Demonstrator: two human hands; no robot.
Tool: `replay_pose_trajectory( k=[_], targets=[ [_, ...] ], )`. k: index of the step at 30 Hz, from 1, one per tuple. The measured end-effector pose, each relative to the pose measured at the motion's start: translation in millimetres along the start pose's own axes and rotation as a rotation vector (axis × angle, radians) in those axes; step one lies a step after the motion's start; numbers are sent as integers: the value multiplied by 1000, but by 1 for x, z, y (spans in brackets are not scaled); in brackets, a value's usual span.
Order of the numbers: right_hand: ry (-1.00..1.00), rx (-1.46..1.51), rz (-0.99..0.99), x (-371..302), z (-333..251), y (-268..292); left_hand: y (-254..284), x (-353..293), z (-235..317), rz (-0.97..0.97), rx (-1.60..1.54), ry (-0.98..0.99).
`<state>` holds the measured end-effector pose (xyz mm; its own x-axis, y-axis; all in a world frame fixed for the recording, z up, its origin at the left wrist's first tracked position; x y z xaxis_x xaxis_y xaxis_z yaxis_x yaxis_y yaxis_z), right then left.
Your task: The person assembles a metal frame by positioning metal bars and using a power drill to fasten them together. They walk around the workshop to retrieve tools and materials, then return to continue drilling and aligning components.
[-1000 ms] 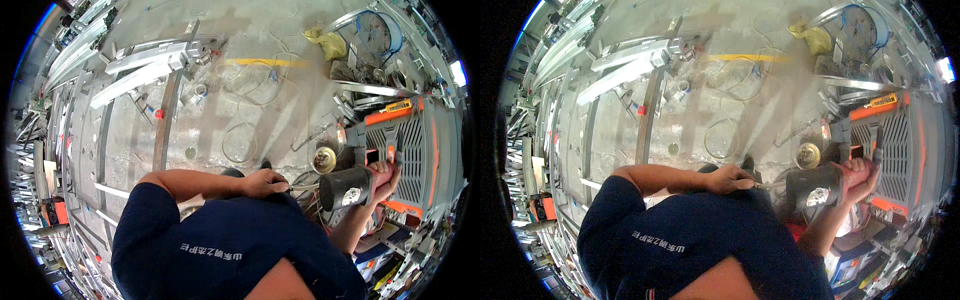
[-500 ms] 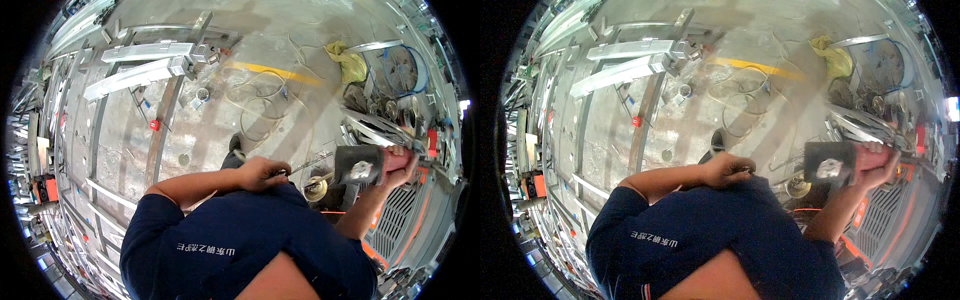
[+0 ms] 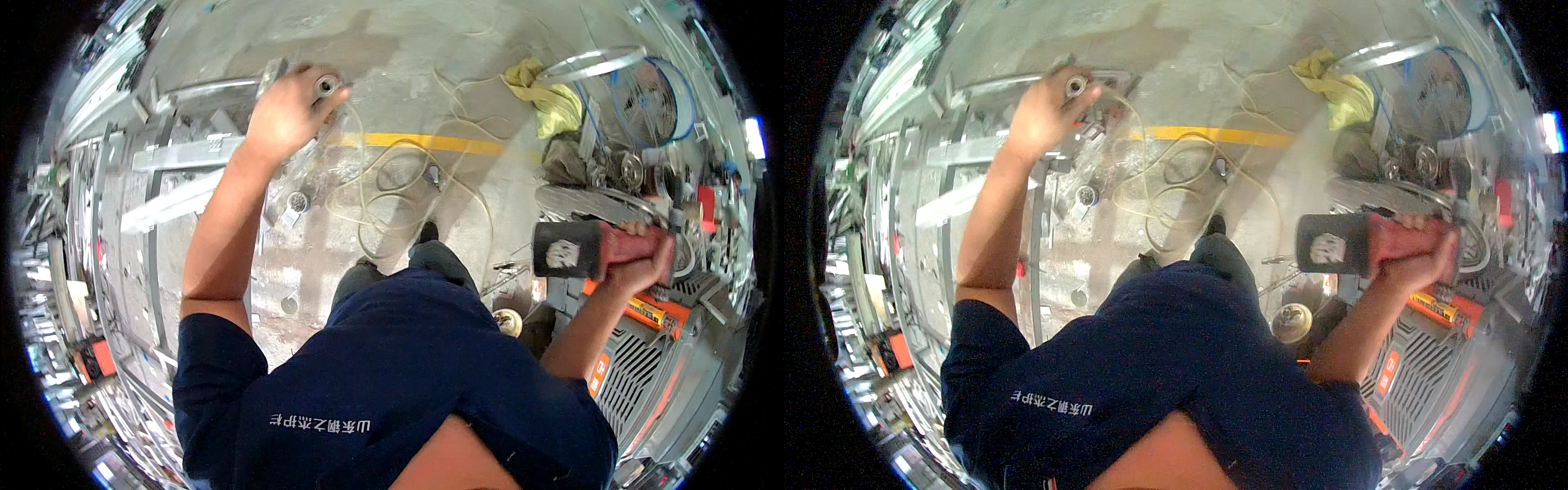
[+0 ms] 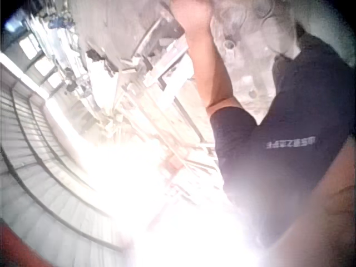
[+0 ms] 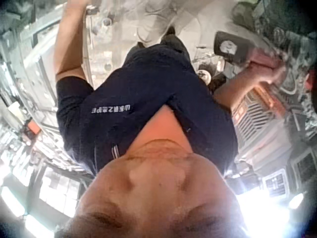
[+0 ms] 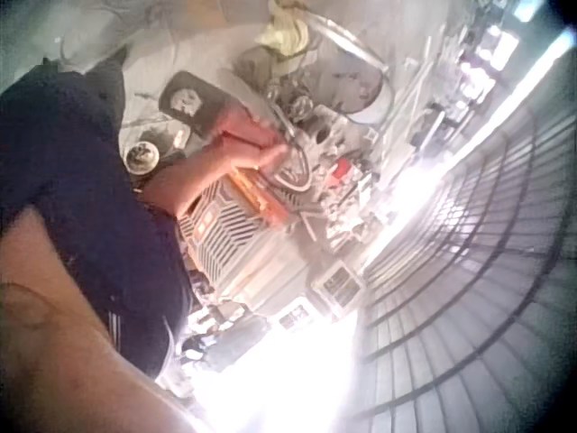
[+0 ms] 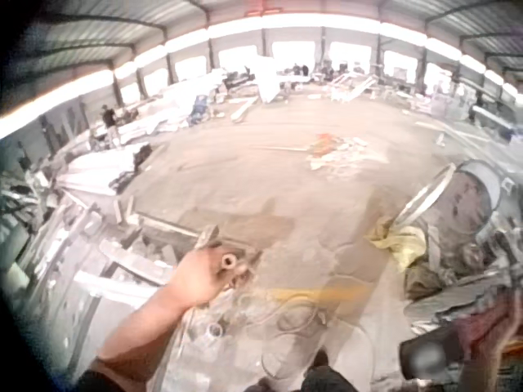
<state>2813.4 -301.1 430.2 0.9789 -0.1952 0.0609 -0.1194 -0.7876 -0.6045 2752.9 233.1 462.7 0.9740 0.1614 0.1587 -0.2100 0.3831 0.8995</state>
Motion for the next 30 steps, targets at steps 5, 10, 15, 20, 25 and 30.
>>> replay_pose_trajectory(
  k=[5, 10, 15, 20, 25, 30],
  targets=[
    [-96, -51, 140, 60, 11, 56, -117, 37, -33, -202, -28, 179],
    [-34, -164, 289, 64, -5, 86, -176, 53, -12, -301, -66, 187],
    [57, -264, 403, 52, -19, 100, -217, 80, 41, -418, -88, 61],
    [75, -256, 418, 46, -26, 108, -264, 112, 74, -501, -329, -14],
    [92, -238, 521, 59, -25, 117, -323, 153, 125, -458, -425, -267],
    [100, -345, 629, 77, -15, 100, -396, 202, 149, -535, -182, -601]
  ],
)
Point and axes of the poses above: each hand's wrist, its own x-axis towards the middle knuckle, its own y-axis out of the back of the hand, z = x × y, the point moved 2 cm from there along x, towards the middle knuckle
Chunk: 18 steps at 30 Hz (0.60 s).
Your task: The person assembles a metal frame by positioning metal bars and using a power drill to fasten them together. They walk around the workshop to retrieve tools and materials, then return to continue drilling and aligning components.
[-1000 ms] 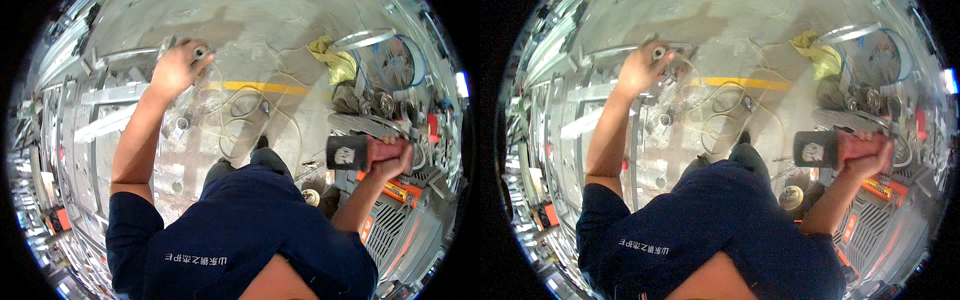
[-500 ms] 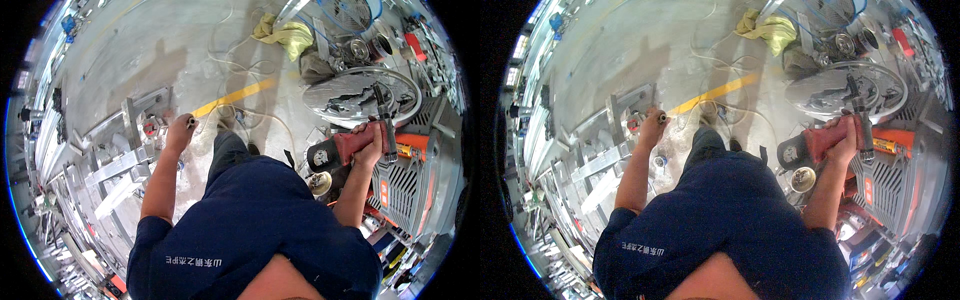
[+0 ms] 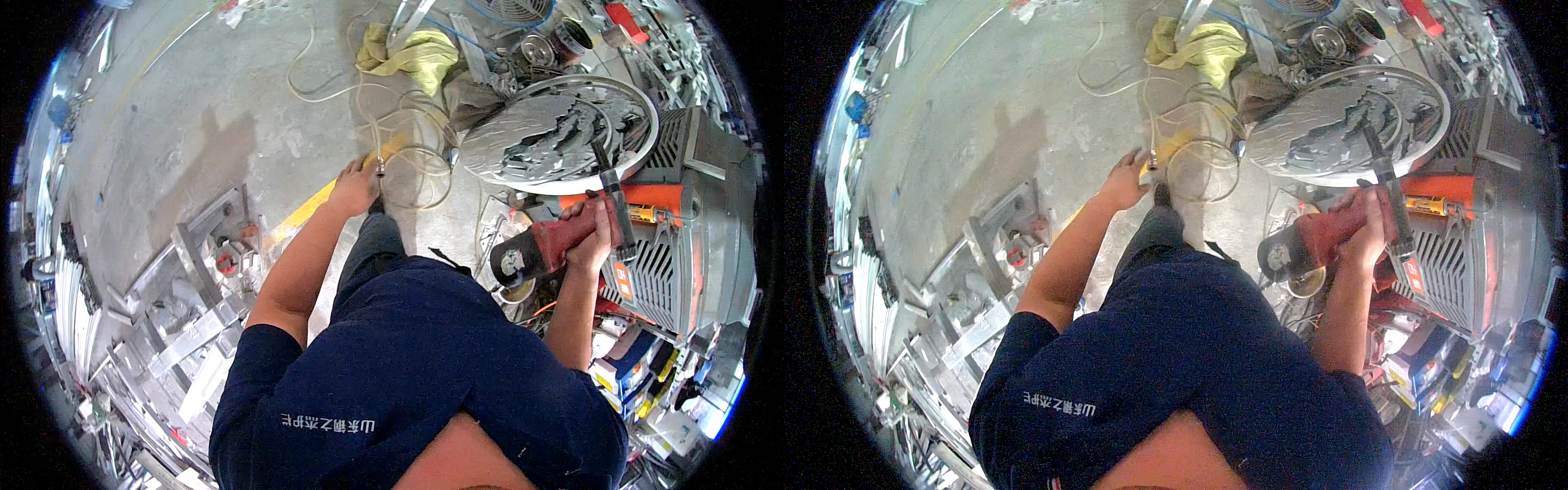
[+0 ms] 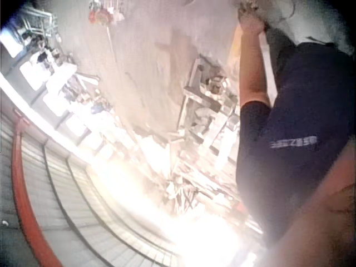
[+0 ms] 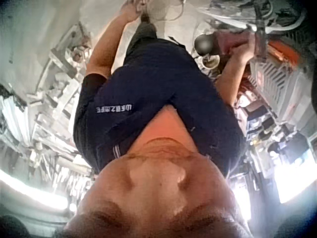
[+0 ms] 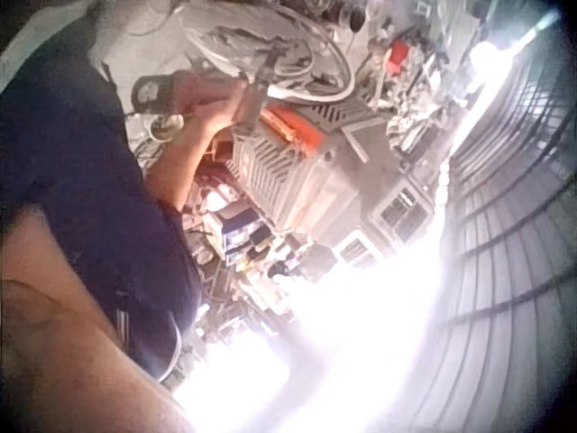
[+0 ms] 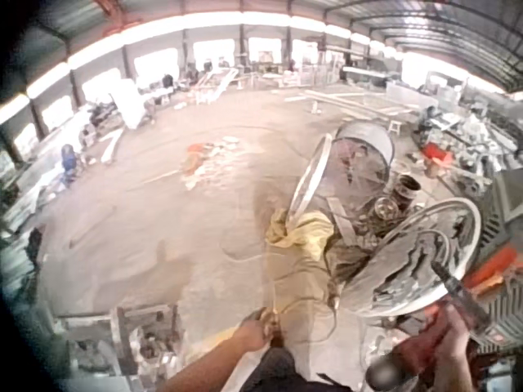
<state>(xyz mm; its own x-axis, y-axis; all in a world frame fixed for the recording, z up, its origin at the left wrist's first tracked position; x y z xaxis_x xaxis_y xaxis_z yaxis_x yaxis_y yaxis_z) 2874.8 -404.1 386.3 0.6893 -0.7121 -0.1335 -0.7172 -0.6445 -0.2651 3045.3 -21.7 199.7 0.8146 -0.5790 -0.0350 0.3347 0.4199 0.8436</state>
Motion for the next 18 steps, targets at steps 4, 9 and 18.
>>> replay_pose_trajectory(
  k=[4, 9, 18],
  targets=[
    [-36, -35, 65, 15, 14, -13, -26, 29, -4, -555, -67, 44],
    [-75, -91, 269, 60, 68, -43, 10, 44, 74, -301, -532, -169],
    [-240, -726, -260, 104, 162, -167, -13, 123, 94, -587, -842, -17]
  ],
)
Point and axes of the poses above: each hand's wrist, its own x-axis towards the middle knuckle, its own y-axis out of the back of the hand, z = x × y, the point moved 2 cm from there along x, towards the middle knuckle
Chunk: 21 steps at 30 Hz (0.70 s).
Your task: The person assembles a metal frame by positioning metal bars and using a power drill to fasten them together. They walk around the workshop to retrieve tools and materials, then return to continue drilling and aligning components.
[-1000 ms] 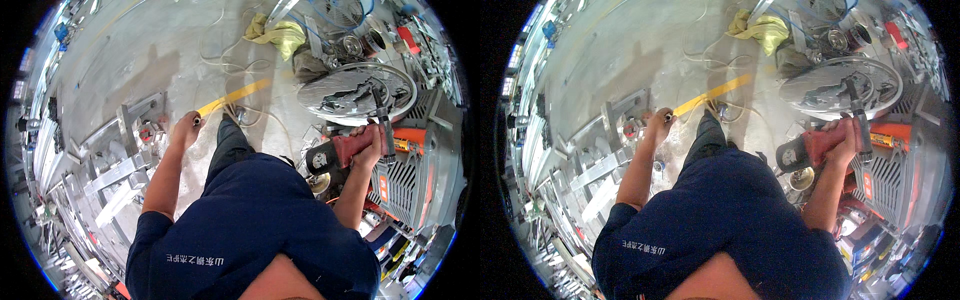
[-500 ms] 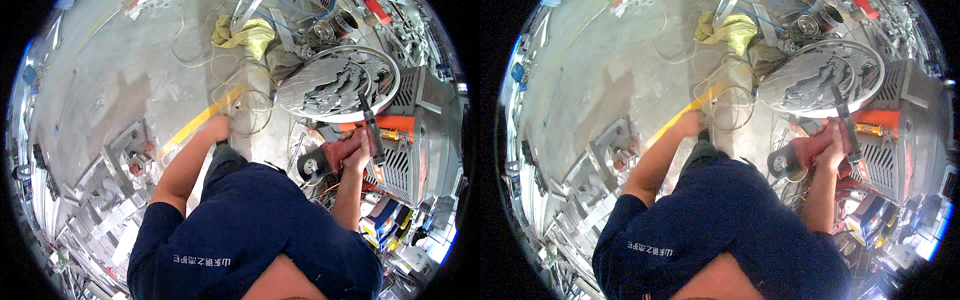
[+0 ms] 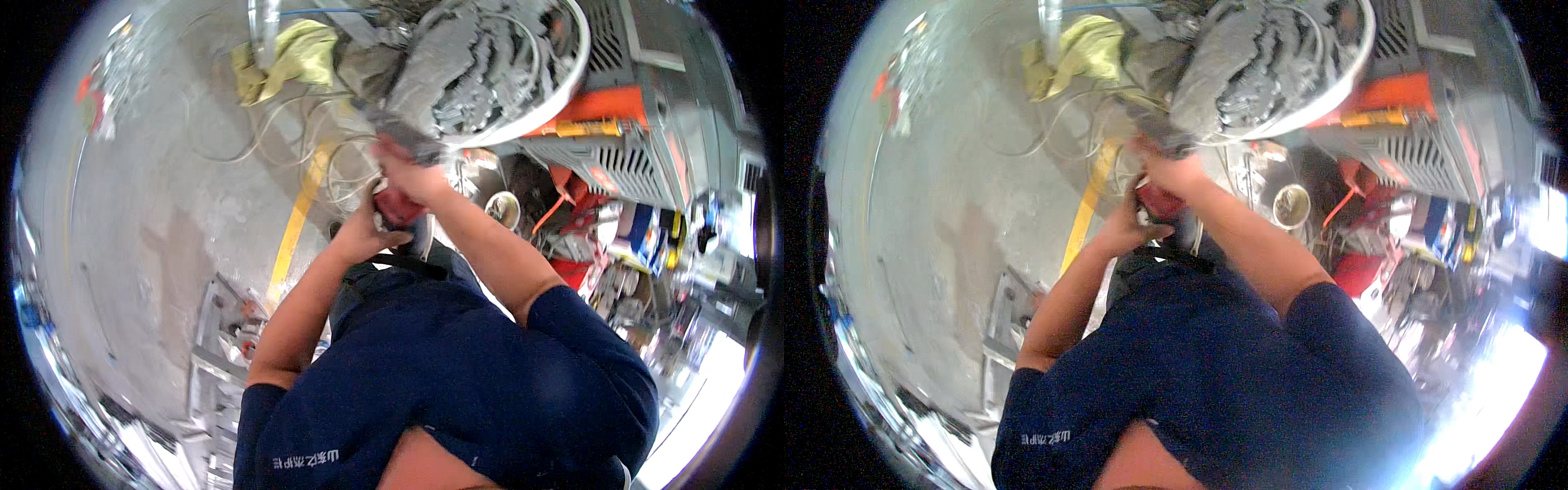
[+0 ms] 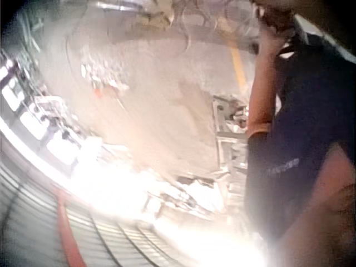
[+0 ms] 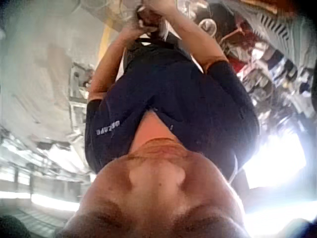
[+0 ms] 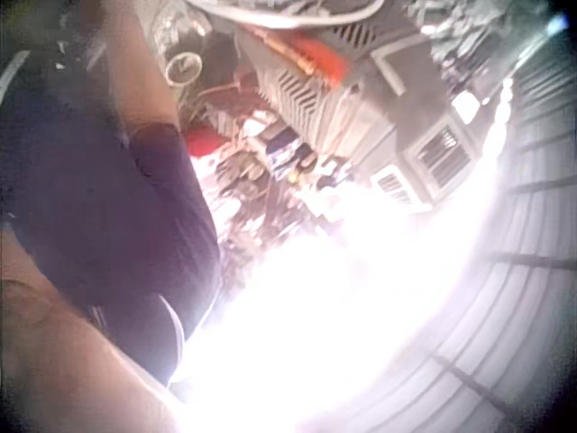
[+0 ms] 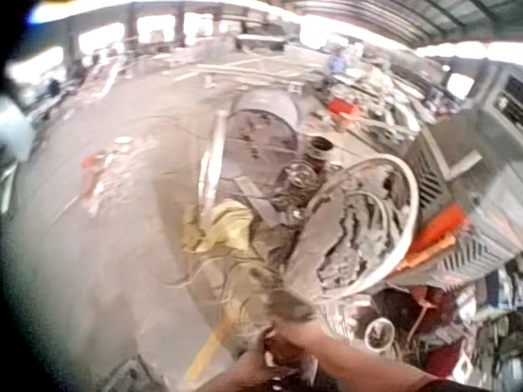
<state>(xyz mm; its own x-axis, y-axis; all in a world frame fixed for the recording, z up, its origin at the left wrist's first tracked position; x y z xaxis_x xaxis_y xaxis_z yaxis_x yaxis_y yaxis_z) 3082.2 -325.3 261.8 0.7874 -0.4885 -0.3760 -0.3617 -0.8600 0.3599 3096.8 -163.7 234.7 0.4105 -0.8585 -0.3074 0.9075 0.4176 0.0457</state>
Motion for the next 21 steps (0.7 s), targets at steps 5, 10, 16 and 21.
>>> replay_pose_trajectory(
  k=[5, 10, 16, 21],
  targets=[
    [292, -453, -99, -1, 54, 17, 9, -18, -72, -43, 170, 338],
    [-63, -711, -475, -11, 173, 102, -23, -170, -210, 261, 720, 879],
    [-447, -831, -665, -24, 412, 213, -226, -343, -226, -404, 365, 1628],
    [-394, -1130, -640, 10, 585, 271, -301, -333, -210, -457, 322, 1621]
  ],
)
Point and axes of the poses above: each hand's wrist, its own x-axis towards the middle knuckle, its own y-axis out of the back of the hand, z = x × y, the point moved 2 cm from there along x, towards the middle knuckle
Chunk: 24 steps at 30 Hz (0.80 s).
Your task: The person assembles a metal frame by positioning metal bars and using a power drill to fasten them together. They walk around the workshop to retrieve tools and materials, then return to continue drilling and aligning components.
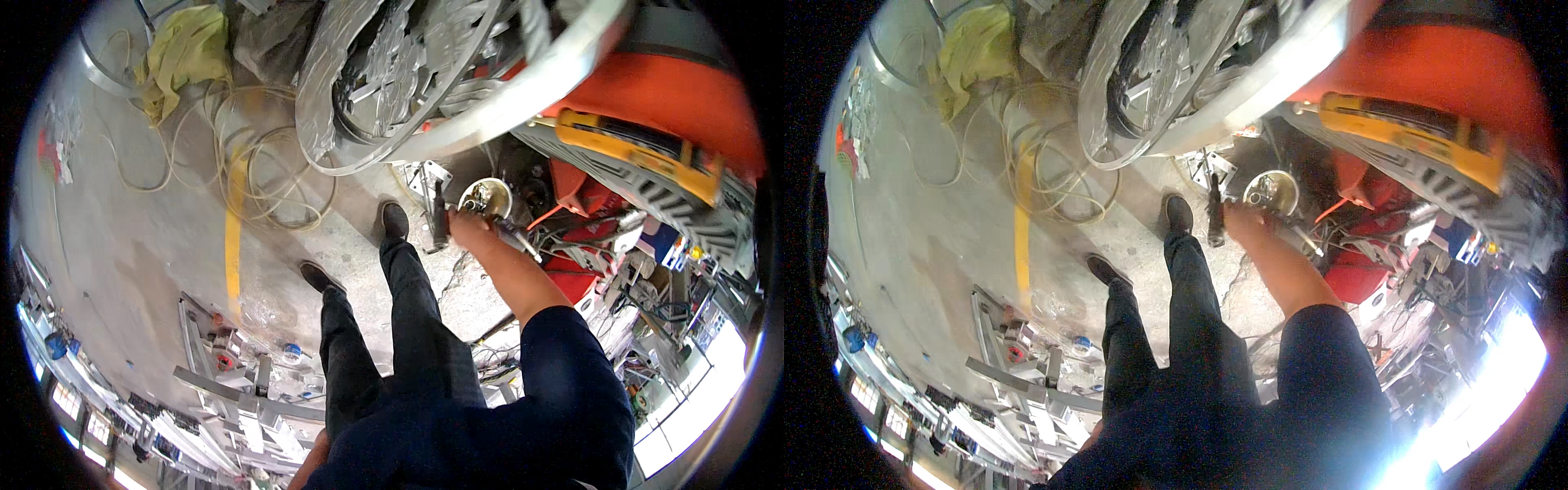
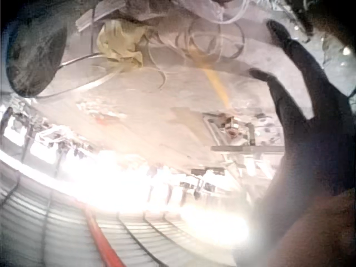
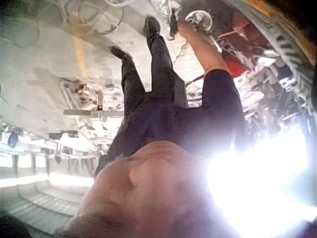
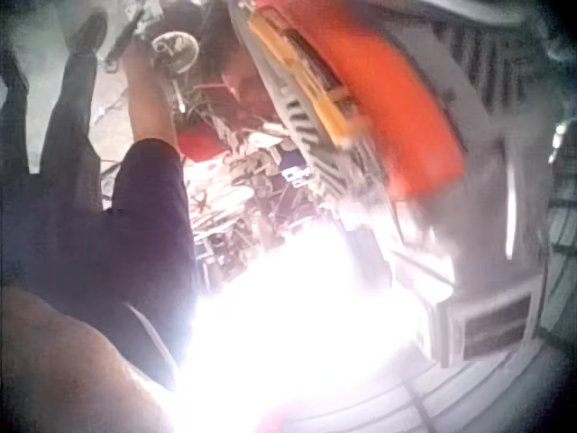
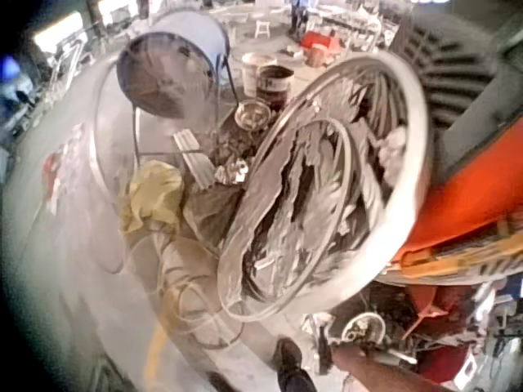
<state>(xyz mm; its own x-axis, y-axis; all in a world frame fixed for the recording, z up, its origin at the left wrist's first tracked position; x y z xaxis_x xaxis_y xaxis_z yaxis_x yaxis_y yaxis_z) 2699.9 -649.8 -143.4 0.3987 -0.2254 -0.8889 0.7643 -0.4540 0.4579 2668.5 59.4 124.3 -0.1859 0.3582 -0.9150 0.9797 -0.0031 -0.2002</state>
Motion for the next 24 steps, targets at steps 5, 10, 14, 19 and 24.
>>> replay_pose_trajectory(
  k=[5, 10, 14, 19, 24],
  targets=[
    [-178, 49, 45, 119, 65, 1, -11, -15, 16, -51, 10, 23],
    [-238, 37, 414, 211, 107, 44, -16, -19, 38, -86, -8, 49],
    [-287, 51, 443, 265, 140, 49, -7, -15, 46, -103, 16, 33],
    [-285, 52, 389, 289, 153, 46, -26, -23, 53, -140, 33, 4],
    [-203, 77, 341, 239, 144, 18, -59, -29, 49, -161, 172, -157]
  ],
)
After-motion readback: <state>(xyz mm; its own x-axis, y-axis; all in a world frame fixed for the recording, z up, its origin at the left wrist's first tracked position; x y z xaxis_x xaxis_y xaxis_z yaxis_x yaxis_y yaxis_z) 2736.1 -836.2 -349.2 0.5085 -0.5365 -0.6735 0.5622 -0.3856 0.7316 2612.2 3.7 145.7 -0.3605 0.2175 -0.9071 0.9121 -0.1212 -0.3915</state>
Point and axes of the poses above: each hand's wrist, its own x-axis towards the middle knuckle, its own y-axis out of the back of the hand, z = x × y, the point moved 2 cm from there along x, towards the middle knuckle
